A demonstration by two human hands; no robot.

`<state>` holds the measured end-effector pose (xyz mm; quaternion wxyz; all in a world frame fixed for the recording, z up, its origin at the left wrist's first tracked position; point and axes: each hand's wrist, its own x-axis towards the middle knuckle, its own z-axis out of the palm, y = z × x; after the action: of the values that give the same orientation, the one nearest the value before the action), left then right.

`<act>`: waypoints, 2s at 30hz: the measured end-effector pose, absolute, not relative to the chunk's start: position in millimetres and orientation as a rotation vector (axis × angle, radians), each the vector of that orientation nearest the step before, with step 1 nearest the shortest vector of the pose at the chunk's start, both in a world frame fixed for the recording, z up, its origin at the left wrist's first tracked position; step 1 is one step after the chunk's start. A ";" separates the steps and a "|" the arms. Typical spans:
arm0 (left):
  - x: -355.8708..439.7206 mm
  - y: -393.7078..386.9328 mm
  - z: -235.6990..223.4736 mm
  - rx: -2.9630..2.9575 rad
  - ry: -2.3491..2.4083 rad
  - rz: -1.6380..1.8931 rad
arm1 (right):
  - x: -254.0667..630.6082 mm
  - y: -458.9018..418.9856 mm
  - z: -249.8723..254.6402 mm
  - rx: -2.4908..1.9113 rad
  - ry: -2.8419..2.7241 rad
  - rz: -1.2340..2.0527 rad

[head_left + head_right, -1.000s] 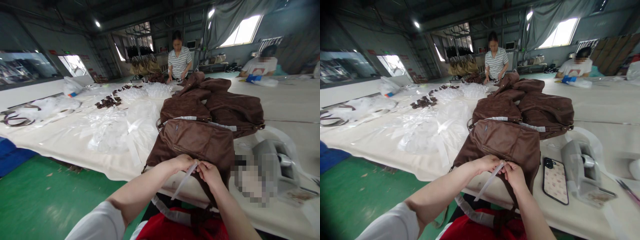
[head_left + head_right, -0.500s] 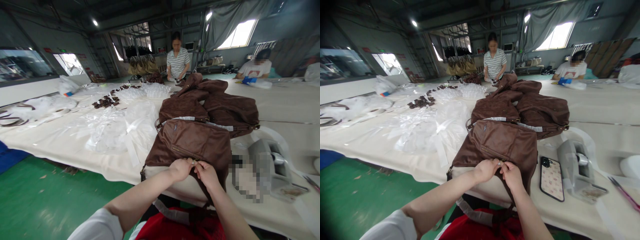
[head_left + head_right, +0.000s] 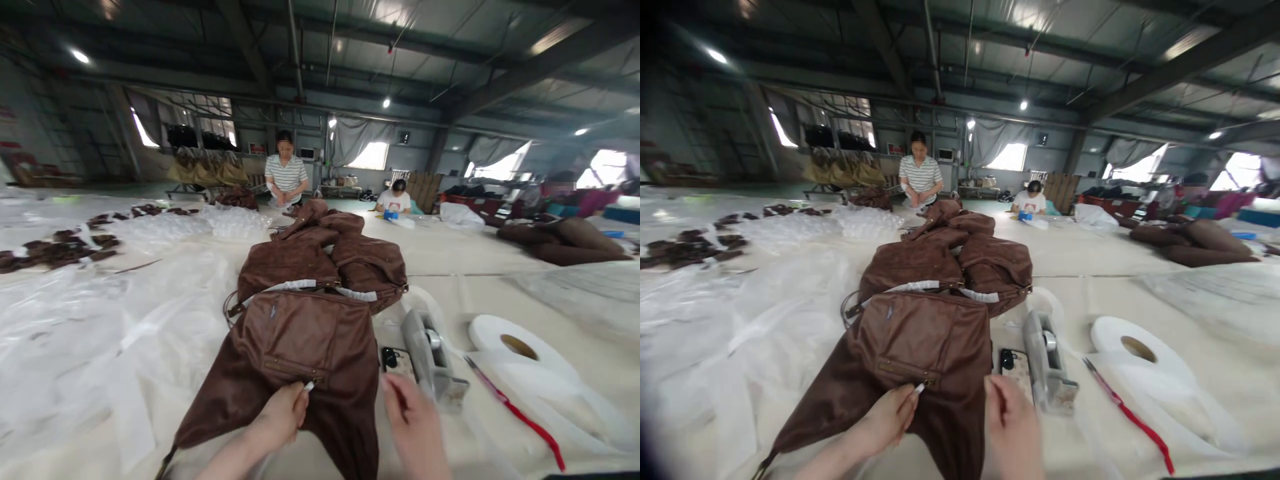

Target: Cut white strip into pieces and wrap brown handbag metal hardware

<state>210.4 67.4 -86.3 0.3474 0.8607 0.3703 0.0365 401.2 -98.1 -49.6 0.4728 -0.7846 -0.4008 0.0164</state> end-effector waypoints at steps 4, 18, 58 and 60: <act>213.0 83.0 -108.1 2.121 0.885 0.200 | 492.8 -159.8 -36.8 -2.376 -0.629 -0.383; 212.0 80.3 -109.2 1.960 0.872 0.236 | 535.0 -180.9 -63.1 -1.937 -0.517 0.167; 204.6 62.4 -75.2 1.513 0.852 0.119 | 341.2 -31.2 -95.6 -1.528 -0.844 1.281; 202.2 64.7 -76.3 1.370 0.820 0.050 | 342.7 -32.7 -97.7 -1.535 -0.859 1.290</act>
<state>202.2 64.7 -76.3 0.6974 0.6146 0.3679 0.0225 342.7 -32.7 -97.7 0.4616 -0.6242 -0.3494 0.5246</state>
